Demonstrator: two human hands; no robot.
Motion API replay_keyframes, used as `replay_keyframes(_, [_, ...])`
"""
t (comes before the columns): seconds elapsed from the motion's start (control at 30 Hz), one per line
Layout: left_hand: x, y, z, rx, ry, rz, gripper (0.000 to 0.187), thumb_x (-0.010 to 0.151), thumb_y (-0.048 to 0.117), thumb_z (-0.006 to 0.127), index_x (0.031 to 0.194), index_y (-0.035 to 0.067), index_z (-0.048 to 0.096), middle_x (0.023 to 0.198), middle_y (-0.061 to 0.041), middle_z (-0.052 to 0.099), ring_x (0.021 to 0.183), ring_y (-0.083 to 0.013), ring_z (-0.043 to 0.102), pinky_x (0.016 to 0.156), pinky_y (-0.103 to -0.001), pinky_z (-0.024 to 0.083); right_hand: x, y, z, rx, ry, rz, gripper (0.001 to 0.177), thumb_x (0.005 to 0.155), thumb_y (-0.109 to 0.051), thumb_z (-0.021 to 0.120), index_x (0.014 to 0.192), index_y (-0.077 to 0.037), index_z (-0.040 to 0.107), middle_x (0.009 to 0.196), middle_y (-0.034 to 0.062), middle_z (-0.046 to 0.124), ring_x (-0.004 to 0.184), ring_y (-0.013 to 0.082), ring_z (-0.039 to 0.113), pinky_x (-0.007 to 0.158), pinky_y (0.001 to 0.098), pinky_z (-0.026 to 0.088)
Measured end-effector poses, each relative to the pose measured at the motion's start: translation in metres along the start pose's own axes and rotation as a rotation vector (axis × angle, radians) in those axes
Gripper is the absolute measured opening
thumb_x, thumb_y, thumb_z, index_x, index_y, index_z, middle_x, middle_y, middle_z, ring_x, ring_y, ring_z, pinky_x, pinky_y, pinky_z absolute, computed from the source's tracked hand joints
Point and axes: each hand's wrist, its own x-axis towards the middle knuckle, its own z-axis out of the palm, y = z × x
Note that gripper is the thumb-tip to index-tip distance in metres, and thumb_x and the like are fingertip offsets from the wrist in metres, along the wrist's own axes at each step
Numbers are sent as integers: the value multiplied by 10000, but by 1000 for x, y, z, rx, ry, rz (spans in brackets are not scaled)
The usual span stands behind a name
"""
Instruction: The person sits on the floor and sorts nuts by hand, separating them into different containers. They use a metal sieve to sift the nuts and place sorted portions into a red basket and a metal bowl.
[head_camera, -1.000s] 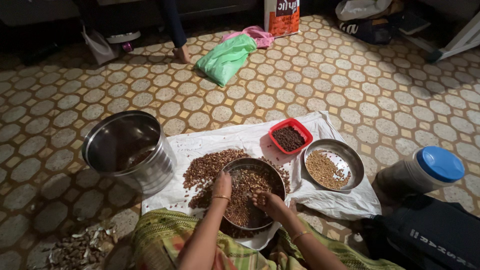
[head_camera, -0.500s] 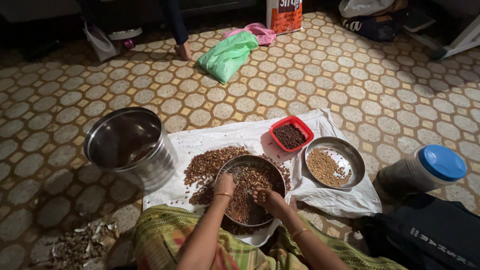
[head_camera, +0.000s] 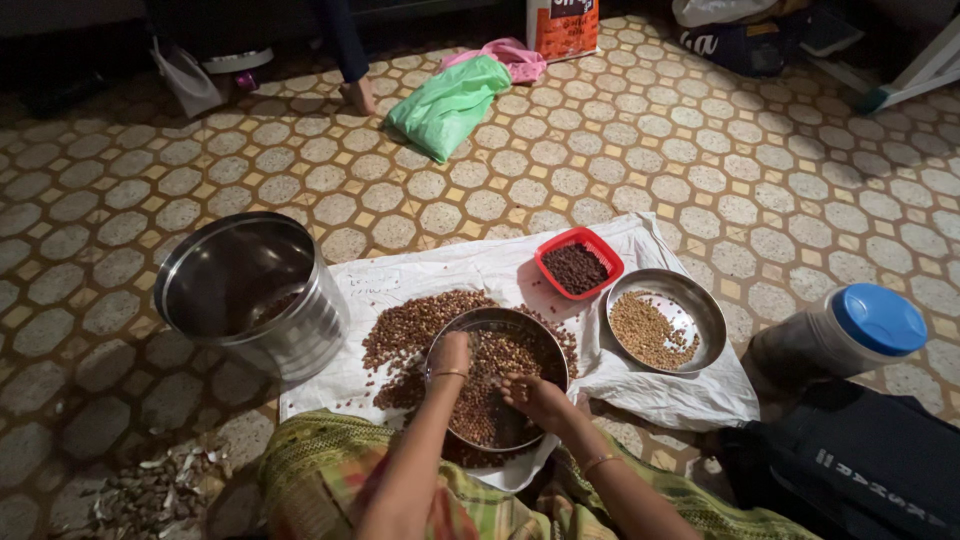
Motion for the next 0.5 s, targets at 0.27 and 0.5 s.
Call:
replay_keyframes(0.27, [3, -8, 18, -44, -10, 41, 187, 791, 207, 725, 873, 48, 782, 939, -229, 725, 914, -399, 719, 820, -506, 590, 2, 3, -7, 49, -10, -33, 273, 1035, -185, 499, 1220, -14, 606, 1108, 135, 707, 1050, 256, 688, 1014, 412, 548])
replay_keyframes(0.5, [13, 1, 21, 23, 29, 39, 135, 912, 130, 663, 894, 80, 787, 944, -220, 733, 884, -403, 728, 771, -520, 599, 0, 2, -5, 8, 42, -29, 277, 1049, -178, 475, 1237, -19, 603, 1111, 127, 700, 1028, 237, 681, 997, 403, 560])
